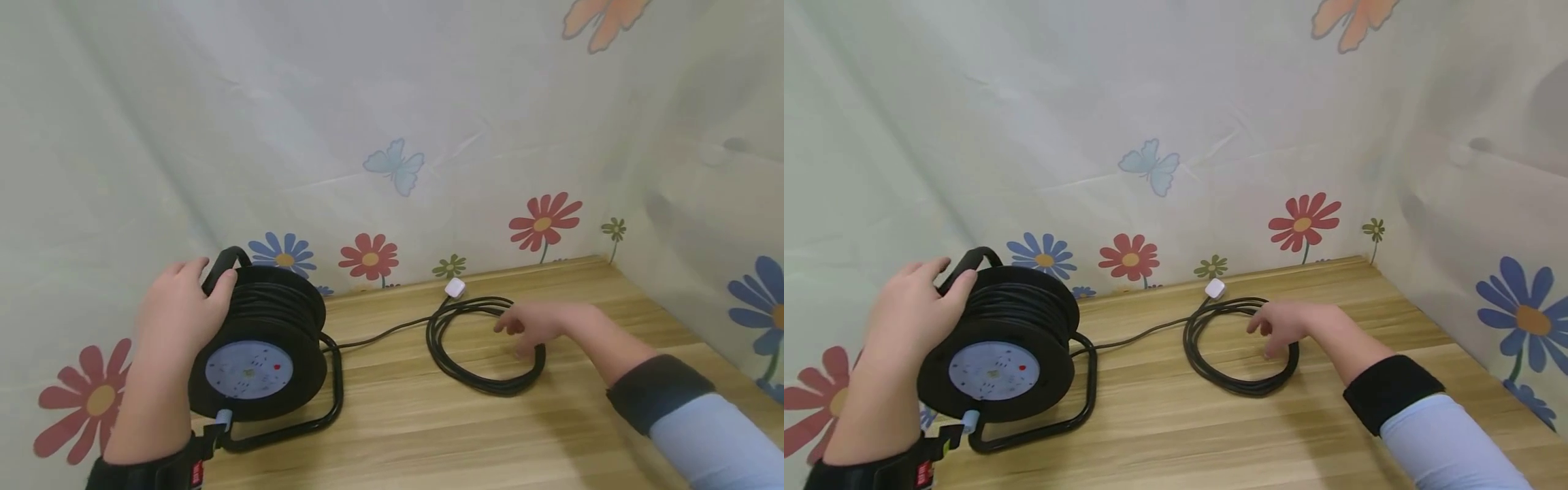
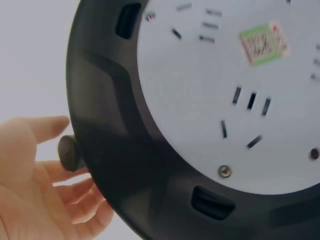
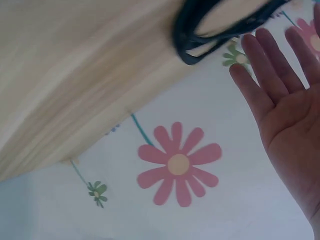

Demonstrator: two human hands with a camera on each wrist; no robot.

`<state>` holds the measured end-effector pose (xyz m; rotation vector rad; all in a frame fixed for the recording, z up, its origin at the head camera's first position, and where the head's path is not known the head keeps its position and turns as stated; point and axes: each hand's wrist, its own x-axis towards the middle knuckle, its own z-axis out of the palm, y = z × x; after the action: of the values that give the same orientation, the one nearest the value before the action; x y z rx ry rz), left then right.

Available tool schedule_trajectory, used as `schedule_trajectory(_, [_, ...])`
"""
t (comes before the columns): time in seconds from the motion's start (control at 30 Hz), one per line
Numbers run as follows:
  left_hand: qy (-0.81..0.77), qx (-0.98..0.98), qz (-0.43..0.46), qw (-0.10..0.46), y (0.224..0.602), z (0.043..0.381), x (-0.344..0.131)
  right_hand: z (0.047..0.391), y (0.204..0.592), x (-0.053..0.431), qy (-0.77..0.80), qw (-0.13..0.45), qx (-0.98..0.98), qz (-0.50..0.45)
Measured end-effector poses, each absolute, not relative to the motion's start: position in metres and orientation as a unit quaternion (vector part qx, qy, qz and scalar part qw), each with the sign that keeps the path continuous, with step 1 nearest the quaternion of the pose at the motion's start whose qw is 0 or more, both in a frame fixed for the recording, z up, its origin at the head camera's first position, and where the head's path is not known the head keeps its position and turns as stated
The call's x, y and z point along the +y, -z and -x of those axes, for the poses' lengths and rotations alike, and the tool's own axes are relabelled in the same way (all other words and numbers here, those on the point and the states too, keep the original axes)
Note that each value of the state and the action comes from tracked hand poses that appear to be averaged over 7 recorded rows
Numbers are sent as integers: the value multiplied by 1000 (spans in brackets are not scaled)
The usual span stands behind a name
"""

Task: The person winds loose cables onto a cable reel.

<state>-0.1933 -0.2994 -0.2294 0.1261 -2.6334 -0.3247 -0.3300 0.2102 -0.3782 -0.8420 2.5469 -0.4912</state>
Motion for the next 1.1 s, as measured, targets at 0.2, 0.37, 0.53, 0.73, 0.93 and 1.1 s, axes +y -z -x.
schedule_trajectory(0.2, [190, -917, -36, 348, 249, 174, -297, 330, 362, 188, 180, 126, 916, 336])
schedule_trajectory(0.37, [231, -876, -63, 418, 266, 162, -302, 327, 356, 161, 158, 91, 912, 367])
schedule_trajectory(0.53, [185, -886, -83, 418, 281, 150, -313, 328, 353, 133, 161, 89, 906, 381])
schedule_trajectory(0.73, [160, -967, -64, 188, 290, 145, -331, 332, 356, 105, 179, 101, 905, 374])
schedule_trajectory(0.93, [183, -980, -64, -48, 306, 159, -348, 339, 367, 81, 180, 104, 905, 371])
schedule_trajectory(1.1, [172, -981, -65, -68, 320, 165, -352, 341, 385, 55, 175, 98, 907, 370])
